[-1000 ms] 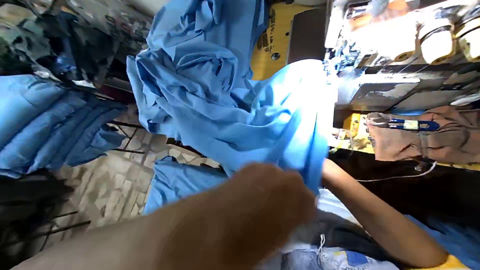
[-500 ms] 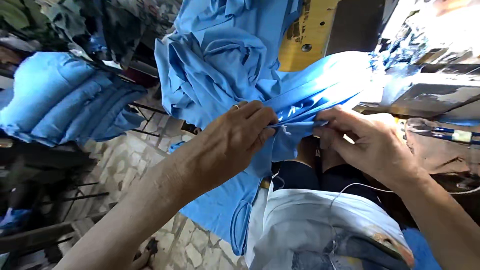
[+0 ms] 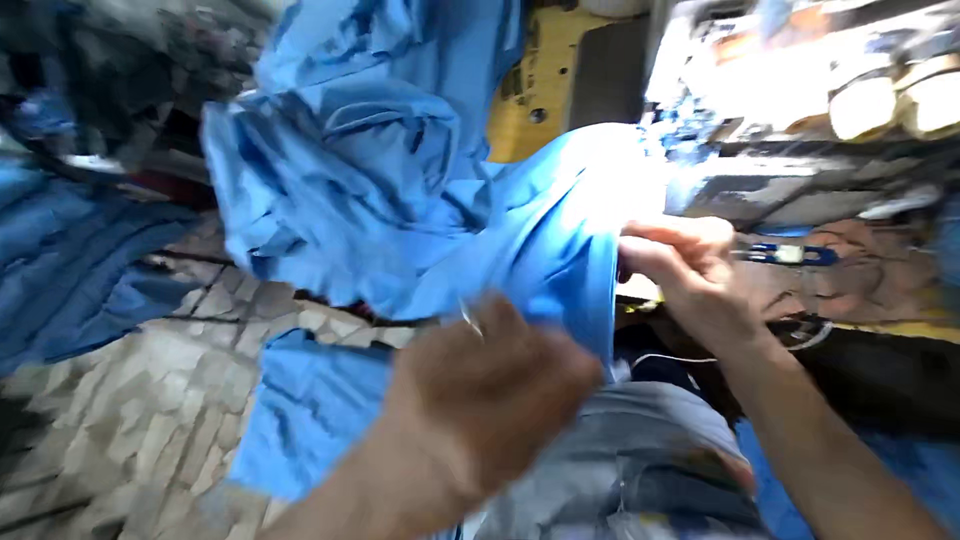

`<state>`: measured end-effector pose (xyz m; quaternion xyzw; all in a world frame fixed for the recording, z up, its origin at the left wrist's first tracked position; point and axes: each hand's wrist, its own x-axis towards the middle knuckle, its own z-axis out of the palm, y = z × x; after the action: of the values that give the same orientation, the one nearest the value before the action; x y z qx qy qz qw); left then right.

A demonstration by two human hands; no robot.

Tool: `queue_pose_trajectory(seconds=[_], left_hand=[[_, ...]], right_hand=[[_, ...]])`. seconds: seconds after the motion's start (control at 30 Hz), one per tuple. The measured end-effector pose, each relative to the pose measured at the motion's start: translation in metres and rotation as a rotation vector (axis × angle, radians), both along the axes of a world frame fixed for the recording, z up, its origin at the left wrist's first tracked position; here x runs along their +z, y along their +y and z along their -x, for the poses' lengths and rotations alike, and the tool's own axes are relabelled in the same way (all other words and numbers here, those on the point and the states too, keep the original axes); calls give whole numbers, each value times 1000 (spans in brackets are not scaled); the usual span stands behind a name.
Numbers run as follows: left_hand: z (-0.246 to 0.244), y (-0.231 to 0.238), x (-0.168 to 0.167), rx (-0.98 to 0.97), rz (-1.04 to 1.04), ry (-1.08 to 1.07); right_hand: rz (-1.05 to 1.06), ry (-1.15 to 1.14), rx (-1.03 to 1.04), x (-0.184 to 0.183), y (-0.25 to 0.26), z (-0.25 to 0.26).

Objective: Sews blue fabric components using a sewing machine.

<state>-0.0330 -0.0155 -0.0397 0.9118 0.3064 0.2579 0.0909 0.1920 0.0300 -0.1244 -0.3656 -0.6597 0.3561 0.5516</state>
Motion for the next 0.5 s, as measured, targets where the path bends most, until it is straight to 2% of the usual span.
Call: queue_pose_trajectory(seconds=[0.07,0.13,0.17,0.23,0.33,0.4,0.47,0.5], left_hand=[[-24,-16,-44,-128,-66,93],[-35,-13,-80,-126,-55,112],[-37,-10,-87,-125,-31,108],[-43,-12,-90,-168,-25,115],[-43,-4,-81,-131,-29,134],[-37,6,-59,-60,28,79],[-37,4,-45,-108,22,83],[-41,-2,-49,-169,-5,135]], right_hand=[[158,-31,-188,-28,-9,-5],[246,95,-299,-48,-18,1],[258,180,-339,-51,-21,6],[331,286,-419,-47,-20,12],[539,416,-310,-33,-18,7],[603,382,-184,-30,-26,3],[575,356,-102,-31,-33,1],[541,304,-134,-33,-31,-1]])
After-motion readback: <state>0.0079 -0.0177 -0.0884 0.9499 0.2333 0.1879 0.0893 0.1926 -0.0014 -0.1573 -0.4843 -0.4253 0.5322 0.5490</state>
